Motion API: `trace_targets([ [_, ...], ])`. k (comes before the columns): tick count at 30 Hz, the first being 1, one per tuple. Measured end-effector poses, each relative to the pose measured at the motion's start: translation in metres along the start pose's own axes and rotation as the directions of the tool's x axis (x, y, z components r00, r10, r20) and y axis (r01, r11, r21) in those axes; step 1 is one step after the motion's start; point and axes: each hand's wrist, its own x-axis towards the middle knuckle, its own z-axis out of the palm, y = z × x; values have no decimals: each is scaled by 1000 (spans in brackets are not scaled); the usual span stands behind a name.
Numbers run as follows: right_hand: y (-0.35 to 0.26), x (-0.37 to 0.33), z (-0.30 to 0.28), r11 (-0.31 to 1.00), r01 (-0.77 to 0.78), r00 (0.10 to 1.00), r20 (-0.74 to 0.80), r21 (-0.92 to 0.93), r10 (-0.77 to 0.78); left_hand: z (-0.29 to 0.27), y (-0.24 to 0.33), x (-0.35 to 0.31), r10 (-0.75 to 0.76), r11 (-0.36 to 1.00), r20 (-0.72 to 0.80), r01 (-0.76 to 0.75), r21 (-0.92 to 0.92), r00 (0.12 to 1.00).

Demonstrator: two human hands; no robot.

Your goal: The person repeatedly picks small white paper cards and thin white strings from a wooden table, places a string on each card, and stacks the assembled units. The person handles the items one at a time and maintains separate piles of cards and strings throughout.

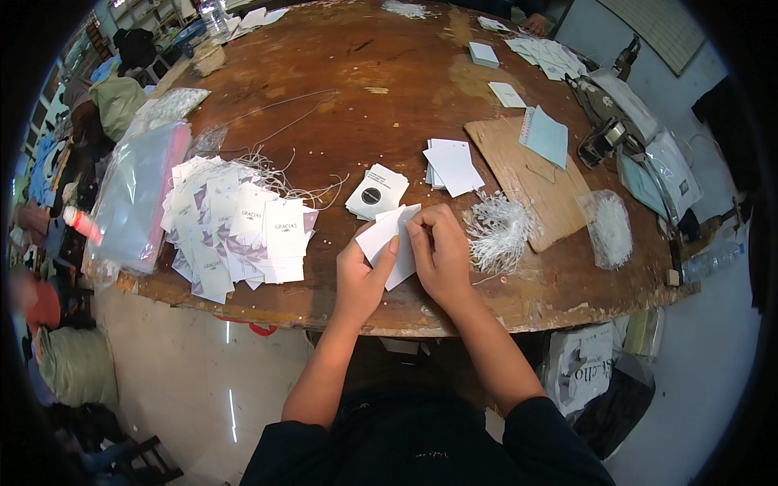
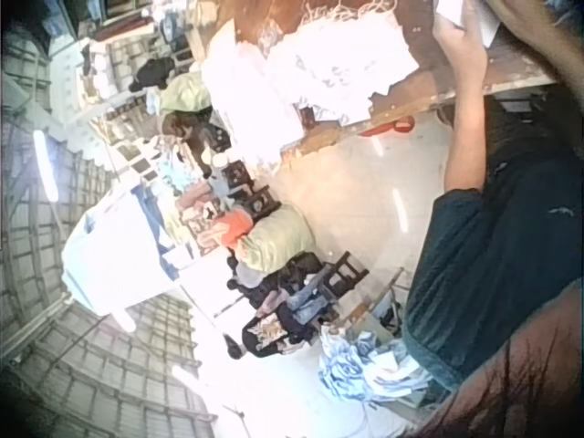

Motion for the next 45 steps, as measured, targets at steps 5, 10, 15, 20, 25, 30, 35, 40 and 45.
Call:
trace_targets([
  [5, -3, 1, 3, 998, -49, 999, -11, -47, 49, 0, 0, -2, 65, 990, 67, -73, 124, 996],
  [10, 1, -2, 5, 995, -91, 996, -4, -47, 91, 4, -3, -5, 244, 889, 30, -236, 392, 969],
  [15, 10, 2, -5, 796, -450, 893, 204, 405, 401, 7, -1, -2, 618, 428, 209, -547, 720, 758],
  [20, 21, 3, -24, 198, -718, 656, 555, 667, 512, 6, 8, -7, 644, 107, 364, -550, 828, 673],
  [25, 33, 13, -28, 699, -615, 787, 337, 365, 516, -16, 13, -16, 562, 53, 495, -626, 778, 663],
  [30, 52, 41, -44, 879, -471, 880, 29, -71, 474, -85, 28, 12, 539, -34, 250, -276, 961, 805],
  [35, 67, 57, -41, 737, -242, 957, -31, -631, 288, -93, 38, 33, 465, 27, 17, -33, 999, 885],
  [40, 68, 45, -33, 594, -270, 906, 10, -758, 424, -40, 25, 51, 322, 200, 122, -193, 961, 939],
  [45, 71, 39, -33, 611, -221, 936, 12, -760, 353, -10, 12, 67, 111, 200, 142, -162, 966, 984],
])
